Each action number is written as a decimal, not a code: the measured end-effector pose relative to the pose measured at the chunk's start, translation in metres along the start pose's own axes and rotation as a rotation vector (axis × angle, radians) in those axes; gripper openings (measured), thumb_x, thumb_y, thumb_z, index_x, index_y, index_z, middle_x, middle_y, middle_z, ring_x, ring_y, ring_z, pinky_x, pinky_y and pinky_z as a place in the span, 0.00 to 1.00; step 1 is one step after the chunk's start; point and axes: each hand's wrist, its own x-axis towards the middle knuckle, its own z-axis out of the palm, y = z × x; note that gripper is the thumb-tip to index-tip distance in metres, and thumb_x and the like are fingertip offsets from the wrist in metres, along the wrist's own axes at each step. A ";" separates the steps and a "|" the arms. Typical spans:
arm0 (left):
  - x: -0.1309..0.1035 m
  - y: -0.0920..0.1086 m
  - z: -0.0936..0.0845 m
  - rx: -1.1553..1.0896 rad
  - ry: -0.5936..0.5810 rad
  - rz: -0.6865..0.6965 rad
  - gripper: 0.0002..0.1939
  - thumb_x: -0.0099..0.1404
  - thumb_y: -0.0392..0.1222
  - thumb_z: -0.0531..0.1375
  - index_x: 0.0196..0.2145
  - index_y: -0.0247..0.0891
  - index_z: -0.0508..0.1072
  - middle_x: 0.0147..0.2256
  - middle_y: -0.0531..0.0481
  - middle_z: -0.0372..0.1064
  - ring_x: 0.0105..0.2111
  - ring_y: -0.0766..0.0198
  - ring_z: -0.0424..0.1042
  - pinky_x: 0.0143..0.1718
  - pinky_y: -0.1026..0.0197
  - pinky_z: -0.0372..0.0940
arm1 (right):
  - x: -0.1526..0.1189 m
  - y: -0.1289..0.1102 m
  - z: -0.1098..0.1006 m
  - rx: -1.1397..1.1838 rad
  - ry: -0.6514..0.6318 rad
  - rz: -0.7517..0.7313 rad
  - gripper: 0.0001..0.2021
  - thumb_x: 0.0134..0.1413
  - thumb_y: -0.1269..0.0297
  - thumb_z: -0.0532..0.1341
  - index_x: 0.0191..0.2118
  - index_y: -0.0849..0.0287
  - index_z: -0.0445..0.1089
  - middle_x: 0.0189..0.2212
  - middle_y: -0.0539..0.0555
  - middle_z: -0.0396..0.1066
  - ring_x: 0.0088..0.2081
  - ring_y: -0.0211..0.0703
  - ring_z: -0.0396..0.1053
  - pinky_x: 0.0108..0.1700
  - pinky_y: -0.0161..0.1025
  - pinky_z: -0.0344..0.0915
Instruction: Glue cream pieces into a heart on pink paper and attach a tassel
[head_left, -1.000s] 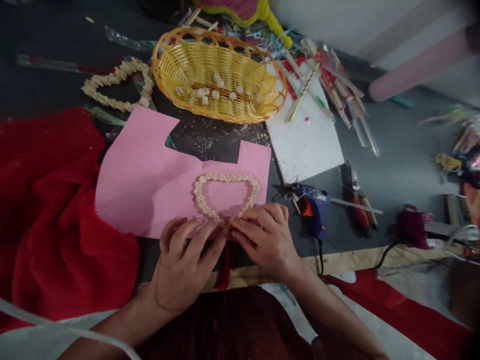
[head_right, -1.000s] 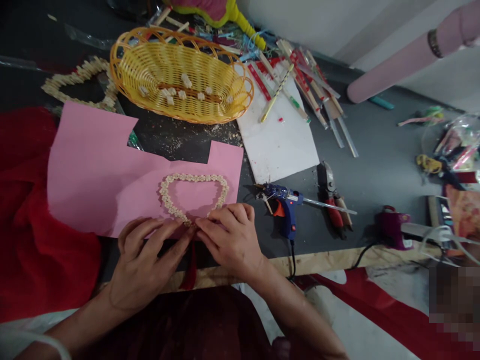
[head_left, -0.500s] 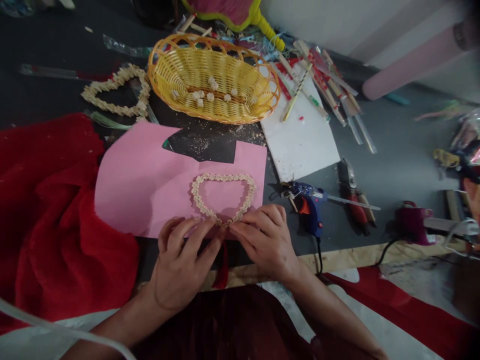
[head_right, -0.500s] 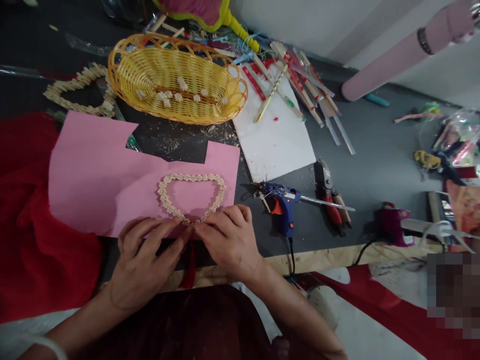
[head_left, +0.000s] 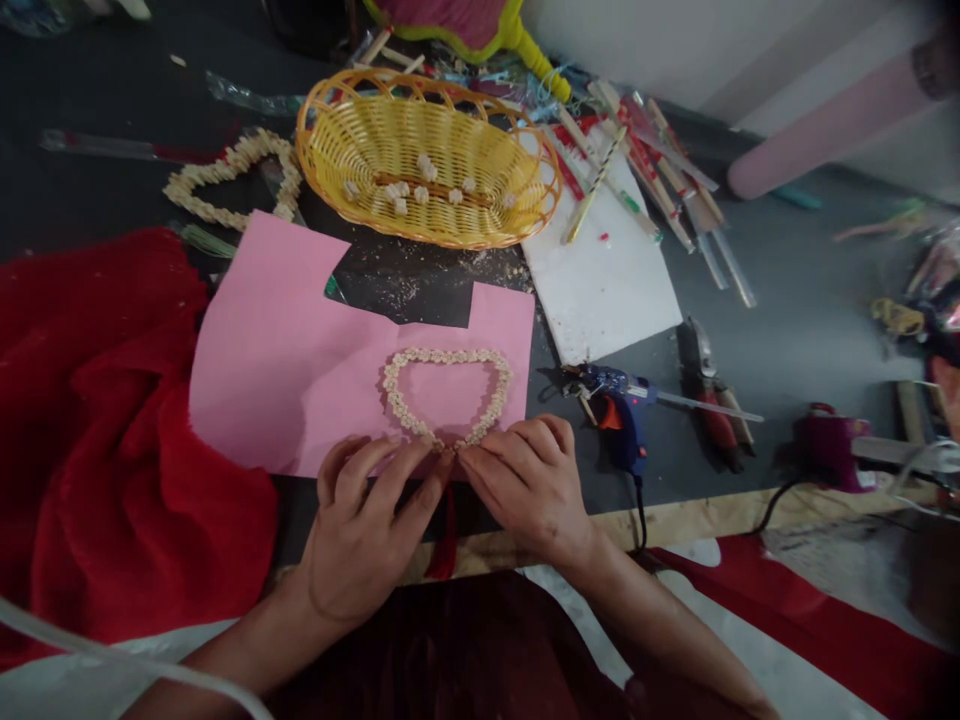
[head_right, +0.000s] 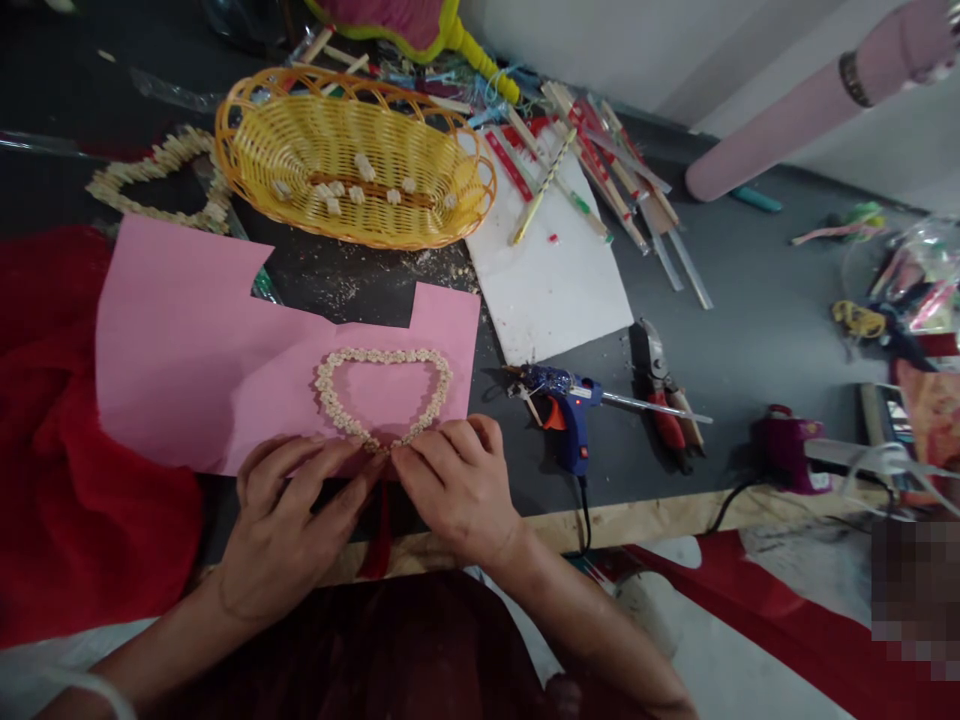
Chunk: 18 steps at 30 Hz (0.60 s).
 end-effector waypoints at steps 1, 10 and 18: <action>0.000 0.000 0.000 -0.001 0.000 0.000 0.15 0.62 0.38 0.61 0.47 0.43 0.74 0.51 0.45 0.68 0.52 0.50 0.61 0.55 0.41 0.57 | 0.000 0.000 0.000 -0.002 -0.008 0.003 0.05 0.56 0.67 0.63 0.39 0.54 0.74 0.34 0.48 0.75 0.37 0.41 0.64 0.46 0.45 0.56; 0.003 0.000 -0.003 0.028 0.008 0.015 0.17 0.60 0.35 0.63 0.48 0.44 0.74 0.49 0.46 0.69 0.51 0.50 0.62 0.54 0.43 0.59 | -0.016 0.010 -0.005 0.137 0.017 0.112 0.06 0.53 0.67 0.66 0.38 0.54 0.74 0.34 0.50 0.76 0.38 0.42 0.68 0.44 0.45 0.61; 0.017 0.002 -0.014 -0.023 0.088 -0.016 0.15 0.60 0.34 0.63 0.46 0.43 0.73 0.45 0.46 0.70 0.50 0.52 0.62 0.51 0.46 0.61 | -0.064 0.054 -0.033 0.031 0.224 0.459 0.08 0.54 0.69 0.63 0.42 0.55 0.71 0.38 0.56 0.73 0.41 0.48 0.69 0.47 0.49 0.65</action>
